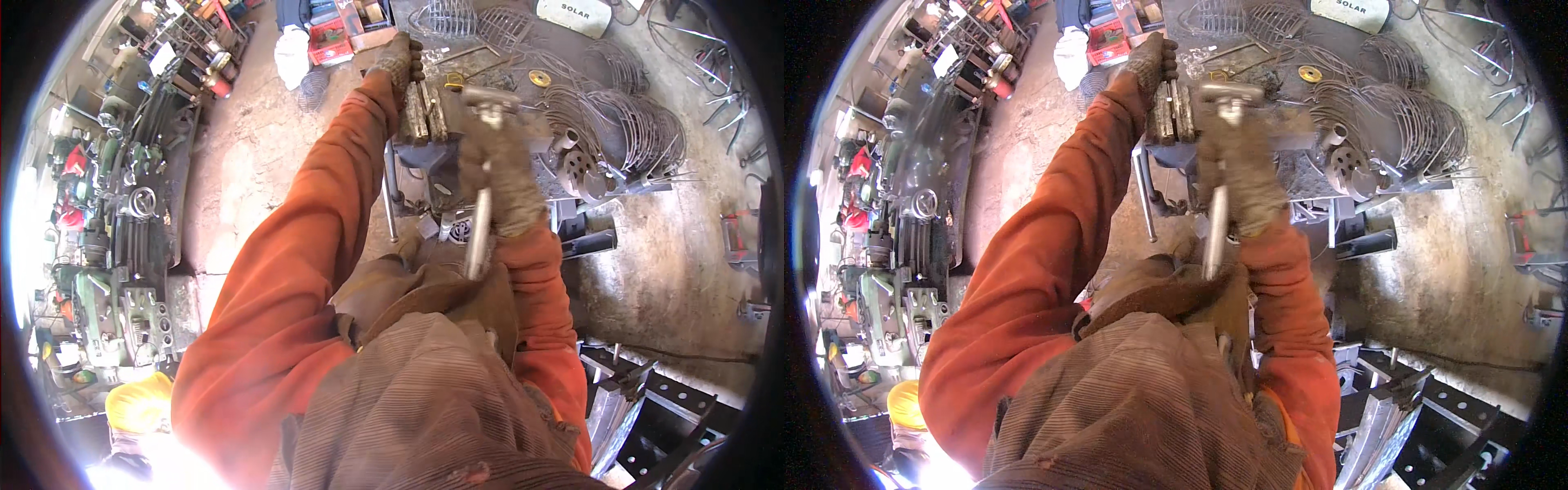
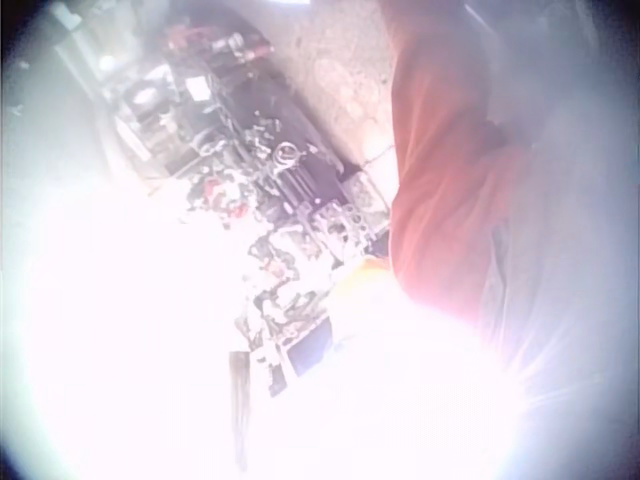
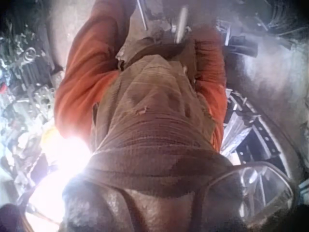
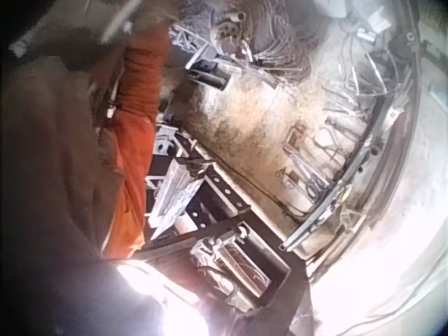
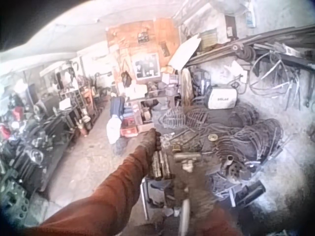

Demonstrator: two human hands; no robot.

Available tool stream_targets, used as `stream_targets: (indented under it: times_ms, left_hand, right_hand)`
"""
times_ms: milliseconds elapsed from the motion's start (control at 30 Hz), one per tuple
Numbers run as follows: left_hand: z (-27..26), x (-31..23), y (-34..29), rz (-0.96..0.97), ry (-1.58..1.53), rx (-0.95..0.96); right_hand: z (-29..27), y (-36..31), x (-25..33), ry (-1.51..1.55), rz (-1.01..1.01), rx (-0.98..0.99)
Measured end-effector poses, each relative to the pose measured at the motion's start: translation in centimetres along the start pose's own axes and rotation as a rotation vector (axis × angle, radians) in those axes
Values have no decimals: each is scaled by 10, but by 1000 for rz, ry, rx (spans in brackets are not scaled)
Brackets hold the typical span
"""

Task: The person bends and shapes metal wire using a cylindrical jig mounted in a vise, followed by hammering the wire to achieve a specific curve.

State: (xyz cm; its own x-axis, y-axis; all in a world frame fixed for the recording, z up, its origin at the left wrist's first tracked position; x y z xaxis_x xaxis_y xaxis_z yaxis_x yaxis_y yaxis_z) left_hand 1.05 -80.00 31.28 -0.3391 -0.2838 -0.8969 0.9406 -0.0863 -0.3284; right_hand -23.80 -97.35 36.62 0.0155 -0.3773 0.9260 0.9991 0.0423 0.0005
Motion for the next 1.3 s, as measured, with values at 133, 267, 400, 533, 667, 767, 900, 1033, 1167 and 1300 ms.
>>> stream_targets:
  times_ms: [133, 267, 400, 533, 667, 767, 900, 1033, 1167, 1300]
  left_hand:
    - [3, 2, -1, 10, 7, -27]
    - [3, 3, 3, -4, 21, 13]
    - [-2, 3, 5, -8, -77, 20]
    - [6, 3, 6, -22, -37, 8]
    - [-6, -1, 15, -46, -45, 30]
    - [-4, 2, 14, -58, -46, 32]
    - [11, 4, 10, -13, -26, -33]
    - [-3, 3, 18, -36, -25, -43]
    - [-3, 8, 20, 2, -6, -38]
    - [5, 9, 15, -37, 9, -56]
  right_hand:
    - [-33, -3, 30, 500, -139, -7]
    - [20, -9, -2, 106, -190, 11]
    - [-4, -11, 8, 110, -130, -118]
    - [-15, -26, 14, 94, -119, -188]
    - [1, -27, 1, 50, -119, -172]
    - [11, -25, 10, 65, -100, -94]
    - [18, -11, -11, -112, -36, 8]
    - [13, -18, 1, 3, -138, -56]
    - [-2, -15, 9, 305, -353, -298]
    - [25, -6, -26, -576, -709, -171]
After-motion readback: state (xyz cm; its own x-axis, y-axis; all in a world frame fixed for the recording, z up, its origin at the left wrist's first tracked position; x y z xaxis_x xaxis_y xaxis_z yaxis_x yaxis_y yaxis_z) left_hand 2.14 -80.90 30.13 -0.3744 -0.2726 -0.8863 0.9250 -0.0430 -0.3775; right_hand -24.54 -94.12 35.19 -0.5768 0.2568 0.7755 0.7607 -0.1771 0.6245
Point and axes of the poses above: each hand's wrist, its own y-axis towards the middle knuckle, its own z-axis out of the palm, x = y × z, the point moved 3 cm from there along y, towards the middle knuckle, and after that the axes turned 9 degrees about -z, right-handed, at the moved point
